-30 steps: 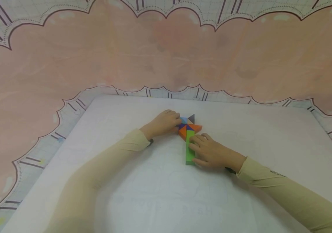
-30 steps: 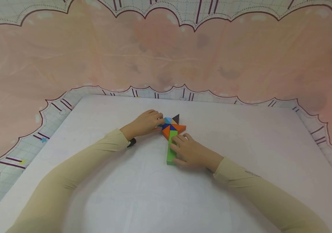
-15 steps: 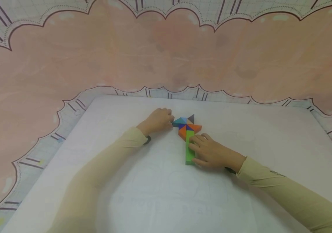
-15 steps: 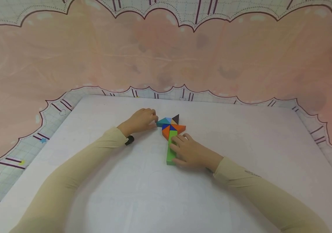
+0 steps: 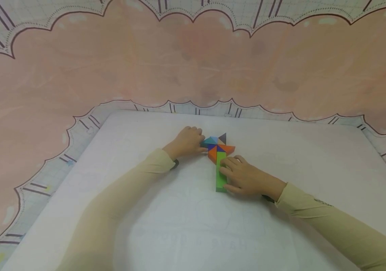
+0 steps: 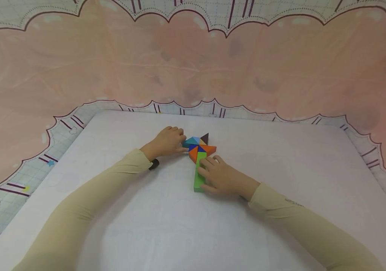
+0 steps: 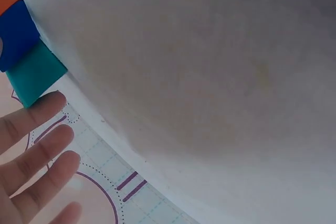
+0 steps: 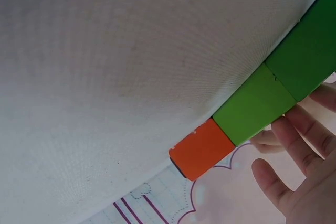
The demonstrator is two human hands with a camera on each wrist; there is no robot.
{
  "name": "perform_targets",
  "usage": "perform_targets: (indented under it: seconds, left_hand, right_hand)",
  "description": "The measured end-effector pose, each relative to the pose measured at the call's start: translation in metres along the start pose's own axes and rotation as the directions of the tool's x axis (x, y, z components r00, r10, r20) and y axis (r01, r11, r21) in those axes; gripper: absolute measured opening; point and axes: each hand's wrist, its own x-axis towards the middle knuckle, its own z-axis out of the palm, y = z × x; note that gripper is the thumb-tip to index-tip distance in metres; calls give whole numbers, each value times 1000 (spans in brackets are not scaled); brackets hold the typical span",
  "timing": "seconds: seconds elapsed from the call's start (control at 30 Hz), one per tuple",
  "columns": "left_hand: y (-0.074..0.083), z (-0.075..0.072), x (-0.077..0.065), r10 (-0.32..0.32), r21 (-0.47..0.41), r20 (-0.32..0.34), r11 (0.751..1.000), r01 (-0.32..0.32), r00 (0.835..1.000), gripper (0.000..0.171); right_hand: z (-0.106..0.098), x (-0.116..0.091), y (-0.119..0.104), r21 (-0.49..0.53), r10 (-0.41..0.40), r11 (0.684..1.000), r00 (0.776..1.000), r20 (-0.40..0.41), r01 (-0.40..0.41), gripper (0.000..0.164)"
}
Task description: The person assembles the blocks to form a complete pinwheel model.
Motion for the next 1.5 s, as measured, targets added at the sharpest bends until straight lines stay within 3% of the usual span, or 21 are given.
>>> perform_targets:
  seconds: [0.27,0.47,0.7,1.03,1.37,1.5]
  left_hand:
    - [3,-3,-1,-5,23,-12,1000,5,1000,55]
    - [5,-6,-4,-20,-7,16,1000,21,1000,58]
    - [5,-8,-8,-26,-24,57,999,27,998,68]
    - [6,-6,-5,-34,-11,56,999,35,998,75]
    - [1,-6,3,-40,-130,126,990,56,991,86]
    - [1,-4,7,-26,-131,148,990,46,989,87]
  right_hand:
    - [1,-1,-1,-8,-8,1000,1000,-20,8,36]
    - [0,-1,-1,-19,-25,1000,999,-45,24,36]
    - [-2,-1,-2,-20,-11,1000,1000,-22,11,37]
    - [-1,-2,-2,-27,-13,1000,1000,-17,13,37]
    - [-2,-1,-2,-14,2,1000,1000,-6,-2,38]
    - [-1,-1,-2,-14,-7,1000,1000,-15,7,39]
